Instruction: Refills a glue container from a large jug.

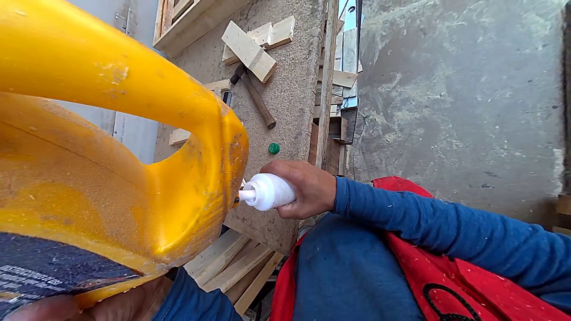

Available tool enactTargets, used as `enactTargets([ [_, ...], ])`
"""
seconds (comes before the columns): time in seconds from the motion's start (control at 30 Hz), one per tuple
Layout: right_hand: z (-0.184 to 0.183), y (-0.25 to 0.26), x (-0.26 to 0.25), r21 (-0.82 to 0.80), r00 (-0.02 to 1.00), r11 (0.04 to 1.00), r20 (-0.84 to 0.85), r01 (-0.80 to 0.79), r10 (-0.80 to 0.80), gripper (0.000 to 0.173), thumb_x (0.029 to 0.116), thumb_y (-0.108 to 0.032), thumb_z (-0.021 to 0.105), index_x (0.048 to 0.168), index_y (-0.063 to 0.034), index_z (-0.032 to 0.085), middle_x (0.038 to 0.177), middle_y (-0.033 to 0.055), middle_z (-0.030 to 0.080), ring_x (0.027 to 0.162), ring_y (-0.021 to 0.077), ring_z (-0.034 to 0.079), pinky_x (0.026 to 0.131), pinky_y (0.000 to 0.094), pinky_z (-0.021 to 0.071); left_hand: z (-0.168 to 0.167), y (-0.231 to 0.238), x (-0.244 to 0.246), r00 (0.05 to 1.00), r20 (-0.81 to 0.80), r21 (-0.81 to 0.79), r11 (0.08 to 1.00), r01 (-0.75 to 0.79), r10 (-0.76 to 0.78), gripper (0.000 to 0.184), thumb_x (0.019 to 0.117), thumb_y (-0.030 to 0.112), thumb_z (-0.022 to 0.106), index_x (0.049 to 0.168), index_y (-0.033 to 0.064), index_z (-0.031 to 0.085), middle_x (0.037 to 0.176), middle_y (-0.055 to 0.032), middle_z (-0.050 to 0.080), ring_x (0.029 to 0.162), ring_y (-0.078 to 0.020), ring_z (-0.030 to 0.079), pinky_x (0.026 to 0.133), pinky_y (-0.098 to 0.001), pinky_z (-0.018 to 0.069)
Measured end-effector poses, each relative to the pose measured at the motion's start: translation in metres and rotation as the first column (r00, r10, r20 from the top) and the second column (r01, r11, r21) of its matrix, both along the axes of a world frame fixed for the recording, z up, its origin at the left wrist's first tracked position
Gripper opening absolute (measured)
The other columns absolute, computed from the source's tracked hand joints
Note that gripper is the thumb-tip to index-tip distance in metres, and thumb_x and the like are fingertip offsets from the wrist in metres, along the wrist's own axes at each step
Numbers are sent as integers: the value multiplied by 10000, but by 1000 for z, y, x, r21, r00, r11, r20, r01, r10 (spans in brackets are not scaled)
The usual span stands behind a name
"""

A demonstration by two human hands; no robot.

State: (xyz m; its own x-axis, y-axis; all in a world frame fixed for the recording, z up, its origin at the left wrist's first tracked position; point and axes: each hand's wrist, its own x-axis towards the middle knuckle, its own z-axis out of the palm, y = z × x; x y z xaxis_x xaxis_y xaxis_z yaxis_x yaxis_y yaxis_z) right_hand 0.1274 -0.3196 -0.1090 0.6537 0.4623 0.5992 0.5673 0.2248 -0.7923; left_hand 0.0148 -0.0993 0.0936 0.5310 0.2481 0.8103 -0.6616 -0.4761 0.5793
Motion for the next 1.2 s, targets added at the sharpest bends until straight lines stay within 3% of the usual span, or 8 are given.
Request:
enactTargets([
  [0.4, 0, -2, 2, -15, 1000, 1000, 1, 15, -15, 657, 664, -228, 866, 1244, -53, 612, 1099, 73, 701, 992, 168, 695, 823, 381, 616, -5, 5, 8, 997, -2, 14, 997, 75, -75, 447, 979, 369, 595, 1218, -6, 548, 1098, -95, 685, 1092, -160, 671, 951, -364, 559],
  [0.57, 0, -2, 3, 0, 1000, 1000, 6, 17, -17, 650, 664, -220, 864, 1238, -52, 611, 1095, 73, 700, 990, 169, 696, 819, 383, 616, 0, -3, 10, 1000, 9, 6, 1000, 12, -12, 439, 1033, 340, 494, 1260, -35, 493, 1142, -120, 666, 1143, -190, 658, 984, -391, 551],
  [0.77, 2, -3, 4, -3, 1000, 1000, 4, 5, -5, 653, 667, -235, 866, 1242, -61, 611, 1093, 68, 696, 987, 171, 691, 820, 384, 612, 5, -7, 15, 999, -34, -68, 998, -17, 15, 574, 1025, 511, 449, 1283, 1, 502, 1161, -124, 659, 1152, -223, 652, 994, -441, 543],
  [1.2, -1, 0, 4, 2, 1000, 1000, 17, -3, 3, 654, 666, -229, 863, 1244, -64, 605, 1096, 71, 697, 996, 176, 691, 823, 389, 612, 0, -9, 14, 997, 33, -101, 993, -60, 64, 463, 1043, 371, 443, 1267, -32, 488, 1123, -151, 666, 1112, -230, 673, 945, -438, 573],
])
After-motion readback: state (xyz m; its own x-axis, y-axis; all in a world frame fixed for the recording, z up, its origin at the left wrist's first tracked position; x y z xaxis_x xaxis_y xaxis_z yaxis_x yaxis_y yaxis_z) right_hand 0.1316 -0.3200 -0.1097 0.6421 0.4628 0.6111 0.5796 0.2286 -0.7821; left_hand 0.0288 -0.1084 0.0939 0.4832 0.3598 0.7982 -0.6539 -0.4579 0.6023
